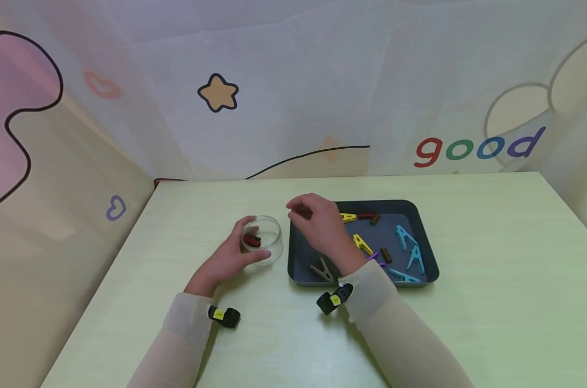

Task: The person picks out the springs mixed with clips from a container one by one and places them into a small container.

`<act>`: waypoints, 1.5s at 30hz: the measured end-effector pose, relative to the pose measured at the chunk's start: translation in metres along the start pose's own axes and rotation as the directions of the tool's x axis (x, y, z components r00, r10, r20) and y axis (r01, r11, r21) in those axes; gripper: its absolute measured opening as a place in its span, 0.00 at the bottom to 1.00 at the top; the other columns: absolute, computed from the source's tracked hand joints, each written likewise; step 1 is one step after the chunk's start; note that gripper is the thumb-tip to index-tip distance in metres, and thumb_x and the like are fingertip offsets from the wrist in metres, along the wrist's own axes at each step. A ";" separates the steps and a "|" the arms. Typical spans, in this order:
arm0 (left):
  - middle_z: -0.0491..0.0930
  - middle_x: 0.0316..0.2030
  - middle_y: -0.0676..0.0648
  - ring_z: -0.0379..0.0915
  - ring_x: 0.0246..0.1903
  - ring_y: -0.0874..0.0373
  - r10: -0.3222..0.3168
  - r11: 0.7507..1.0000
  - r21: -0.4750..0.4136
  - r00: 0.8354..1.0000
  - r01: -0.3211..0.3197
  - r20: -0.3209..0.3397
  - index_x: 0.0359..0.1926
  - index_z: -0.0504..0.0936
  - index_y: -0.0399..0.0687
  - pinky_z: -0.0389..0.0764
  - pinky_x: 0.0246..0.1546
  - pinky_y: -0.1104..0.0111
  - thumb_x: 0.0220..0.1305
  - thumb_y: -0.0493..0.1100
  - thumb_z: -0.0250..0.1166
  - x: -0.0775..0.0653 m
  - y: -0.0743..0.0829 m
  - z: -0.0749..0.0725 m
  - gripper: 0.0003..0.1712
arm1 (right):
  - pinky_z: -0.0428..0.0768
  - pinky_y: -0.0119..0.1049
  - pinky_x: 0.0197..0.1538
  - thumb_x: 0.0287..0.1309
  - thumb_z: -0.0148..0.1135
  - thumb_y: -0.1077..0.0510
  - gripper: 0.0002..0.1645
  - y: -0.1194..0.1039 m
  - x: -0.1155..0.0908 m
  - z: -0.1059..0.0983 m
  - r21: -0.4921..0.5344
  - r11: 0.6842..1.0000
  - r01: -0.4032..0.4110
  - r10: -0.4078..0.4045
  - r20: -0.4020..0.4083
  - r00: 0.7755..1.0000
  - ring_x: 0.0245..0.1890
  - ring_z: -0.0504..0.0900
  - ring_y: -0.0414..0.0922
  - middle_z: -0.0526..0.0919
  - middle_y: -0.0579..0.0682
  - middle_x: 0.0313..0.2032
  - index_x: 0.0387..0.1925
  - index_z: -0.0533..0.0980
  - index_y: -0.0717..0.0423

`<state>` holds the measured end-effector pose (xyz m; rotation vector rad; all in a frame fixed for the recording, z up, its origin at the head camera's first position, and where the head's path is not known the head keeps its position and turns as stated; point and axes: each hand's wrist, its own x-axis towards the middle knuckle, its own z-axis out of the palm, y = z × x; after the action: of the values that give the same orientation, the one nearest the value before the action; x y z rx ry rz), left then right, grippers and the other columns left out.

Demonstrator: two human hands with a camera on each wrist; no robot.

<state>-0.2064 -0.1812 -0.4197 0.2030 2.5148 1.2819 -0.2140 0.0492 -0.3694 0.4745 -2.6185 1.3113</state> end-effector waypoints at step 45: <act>0.61 0.64 0.56 0.64 0.55 0.56 0.016 0.999 -0.037 1.000 -0.016 -0.003 0.64 0.45 0.76 0.67 0.55 0.57 0.40 0.68 0.68 0.001 -0.002 0.000 0.53 | 0.76 0.42 0.46 0.56 0.58 0.52 0.19 0.021 0.026 -0.050 -0.236 0.929 -0.286 0.343 0.253 0.905 0.43 0.77 0.48 0.80 0.51 0.46 0.49 0.76 0.54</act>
<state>-0.2067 -0.1820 -0.4217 0.2140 2.4944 1.3347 -0.2448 0.0958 -0.3477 0.2297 -3.1401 1.1173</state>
